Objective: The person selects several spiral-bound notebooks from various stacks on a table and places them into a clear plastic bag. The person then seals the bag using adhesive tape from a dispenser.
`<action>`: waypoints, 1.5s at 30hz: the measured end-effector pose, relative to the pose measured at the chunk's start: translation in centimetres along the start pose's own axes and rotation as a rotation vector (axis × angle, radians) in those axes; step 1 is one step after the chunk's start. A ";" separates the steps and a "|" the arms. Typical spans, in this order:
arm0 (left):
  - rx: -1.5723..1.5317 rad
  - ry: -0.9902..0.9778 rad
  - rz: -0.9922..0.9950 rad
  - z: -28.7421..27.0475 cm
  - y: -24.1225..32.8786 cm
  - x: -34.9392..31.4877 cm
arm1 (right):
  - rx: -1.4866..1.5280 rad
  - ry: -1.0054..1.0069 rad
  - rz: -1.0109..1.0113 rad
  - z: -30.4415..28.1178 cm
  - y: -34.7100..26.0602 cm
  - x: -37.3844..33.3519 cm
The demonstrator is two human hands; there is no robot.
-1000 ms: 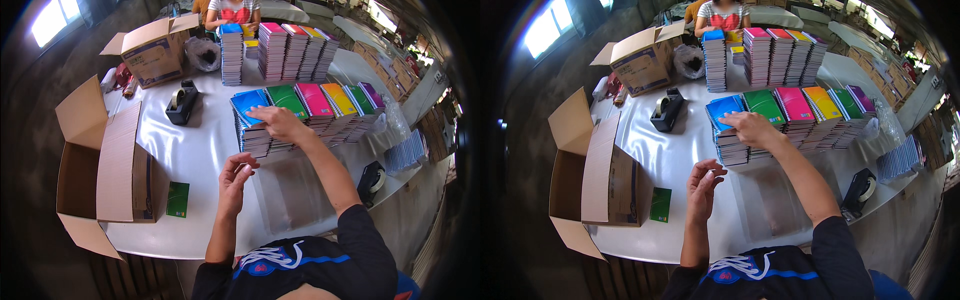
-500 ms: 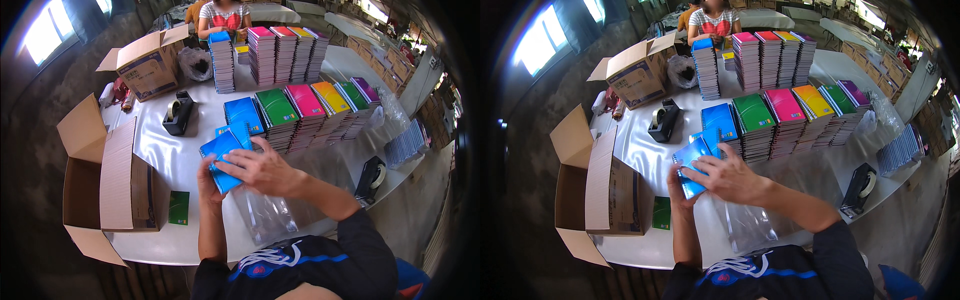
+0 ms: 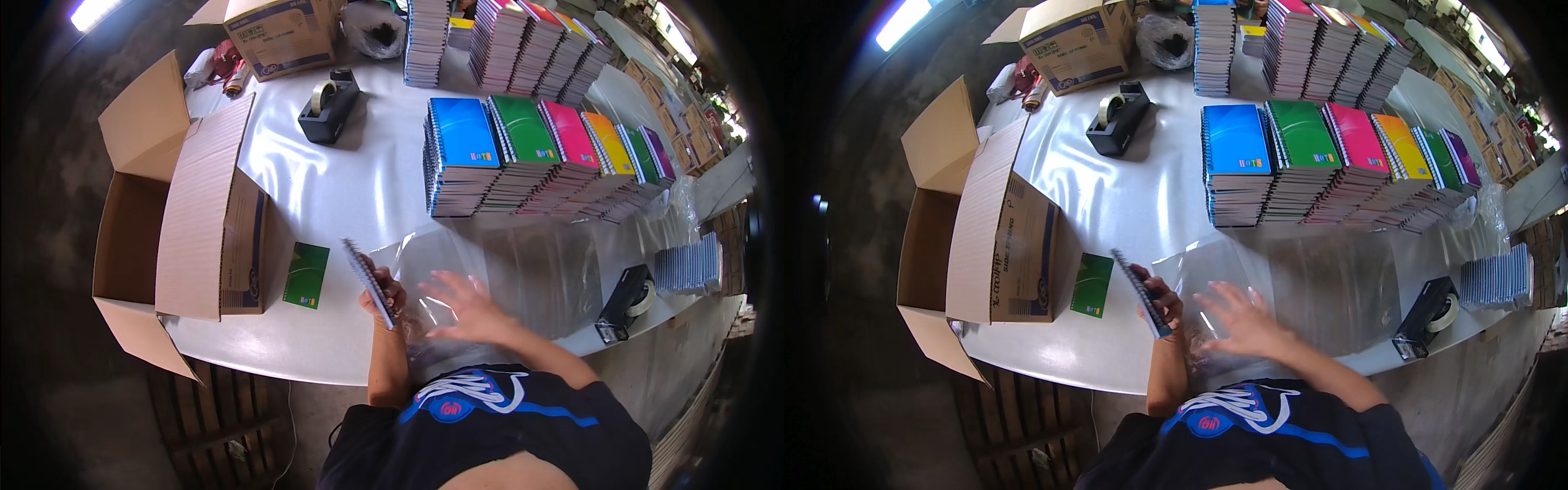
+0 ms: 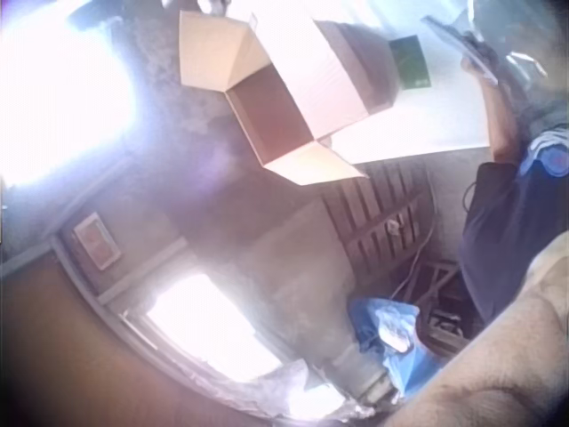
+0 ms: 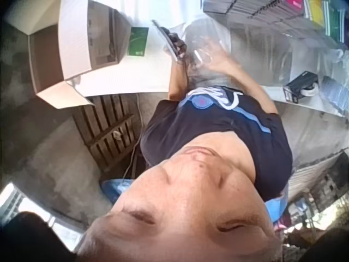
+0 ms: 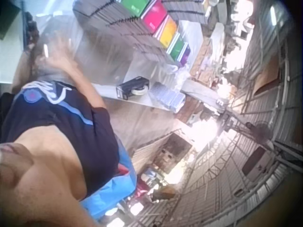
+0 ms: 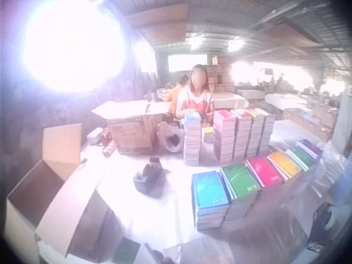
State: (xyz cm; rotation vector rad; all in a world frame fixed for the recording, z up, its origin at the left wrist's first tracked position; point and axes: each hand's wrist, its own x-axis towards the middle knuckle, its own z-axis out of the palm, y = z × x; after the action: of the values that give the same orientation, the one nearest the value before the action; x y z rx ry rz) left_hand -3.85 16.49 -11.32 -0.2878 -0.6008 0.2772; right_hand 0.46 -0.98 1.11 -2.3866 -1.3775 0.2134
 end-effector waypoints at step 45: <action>0.908 0.798 -0.590 7.2 -6.4 3.4 | 0.132 0.416 0.189 -1.5 10.0 -8.8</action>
State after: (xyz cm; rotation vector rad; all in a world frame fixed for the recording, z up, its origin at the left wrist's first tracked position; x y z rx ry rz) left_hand -4.31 13.09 -1.73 0.6403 0.2751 -0.1594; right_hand 4.53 -13.38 -1.93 -2.2829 -0.9225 -0.1343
